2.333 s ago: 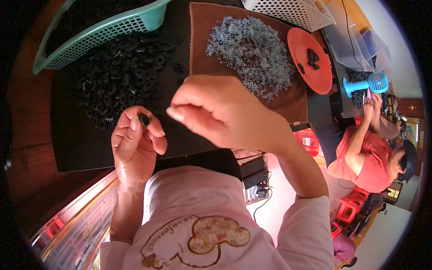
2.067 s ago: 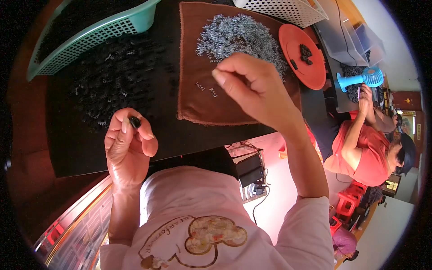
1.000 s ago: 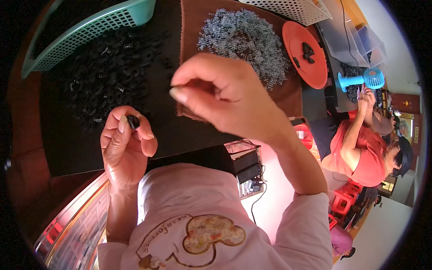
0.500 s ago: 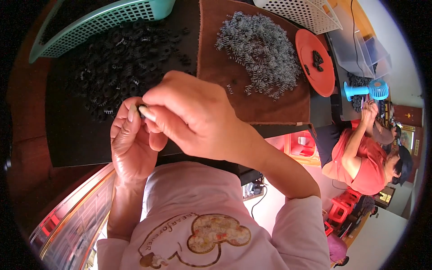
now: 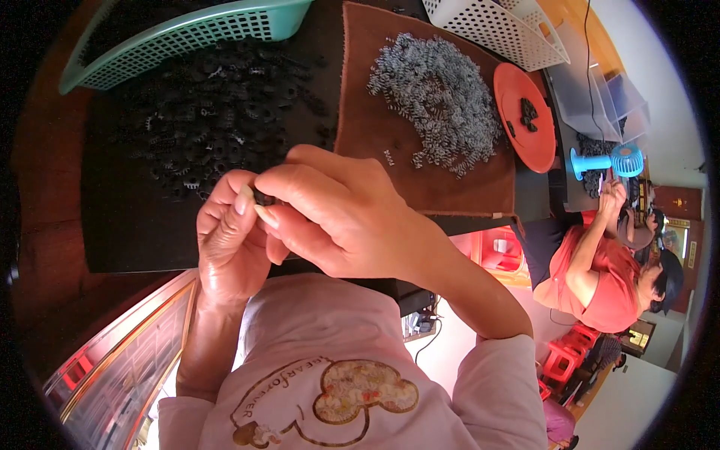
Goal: Assembling small metal springs into black plastic hair clips.
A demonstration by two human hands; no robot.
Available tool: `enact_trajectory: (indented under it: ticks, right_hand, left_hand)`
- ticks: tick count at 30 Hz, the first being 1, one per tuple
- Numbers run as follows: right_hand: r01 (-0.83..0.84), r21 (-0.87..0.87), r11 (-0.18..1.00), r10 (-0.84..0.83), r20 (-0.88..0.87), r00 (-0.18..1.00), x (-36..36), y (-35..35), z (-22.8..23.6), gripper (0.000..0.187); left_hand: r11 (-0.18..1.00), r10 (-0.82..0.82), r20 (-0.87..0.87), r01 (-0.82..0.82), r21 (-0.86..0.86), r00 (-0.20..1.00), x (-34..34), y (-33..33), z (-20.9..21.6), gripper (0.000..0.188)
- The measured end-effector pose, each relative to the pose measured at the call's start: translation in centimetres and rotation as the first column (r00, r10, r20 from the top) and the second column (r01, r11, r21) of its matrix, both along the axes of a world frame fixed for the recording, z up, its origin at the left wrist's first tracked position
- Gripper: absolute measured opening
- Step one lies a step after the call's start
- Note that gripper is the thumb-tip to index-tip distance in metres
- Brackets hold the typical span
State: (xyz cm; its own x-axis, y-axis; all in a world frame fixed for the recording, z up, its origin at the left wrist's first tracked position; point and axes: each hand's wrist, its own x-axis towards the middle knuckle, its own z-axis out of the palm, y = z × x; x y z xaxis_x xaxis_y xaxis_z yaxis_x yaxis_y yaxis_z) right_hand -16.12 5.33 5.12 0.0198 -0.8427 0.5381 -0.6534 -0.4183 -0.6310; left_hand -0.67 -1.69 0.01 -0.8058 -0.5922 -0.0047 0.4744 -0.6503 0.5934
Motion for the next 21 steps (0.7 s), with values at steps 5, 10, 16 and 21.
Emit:
enact_trajectory:
  ticks: [5, 10, 16, 21]
  right_hand:
    - [-0.007, 0.009, 1.000, 0.007, 0.062, 0.998, 0.25, 0.48, 0.54, 0.024]
    - [-0.024, -0.011, 1.000, 0.025, 0.061, 0.998, -0.04, 0.46, -0.06, 0.024]
    - [0.001, 0.049, 0.999, -0.005, 0.093, 0.996, 0.42, 0.84, 0.72, 0.022]
    - [0.000, 0.043, 0.999, -0.004, 0.093, 0.996, 0.11, 1.13, 0.10, 0.023]
  left_hand:
    - [0.995, -0.019, 0.027, 0.022, -0.094, 0.999, 0.07, 0.42, 0.44, 0.024]
    - [0.988, -0.006, 0.022, 0.009, -0.153, 1.000, -0.02, 0.51, 0.26, 0.025]
    - [0.989, -0.013, 0.060, 0.021, -0.149, 0.998, -0.24, 0.63, 0.65, 0.026]
    - [0.983, 0.014, 0.009, -0.012, -0.181, 1.000, -0.06, 0.81, 0.40, 0.025]
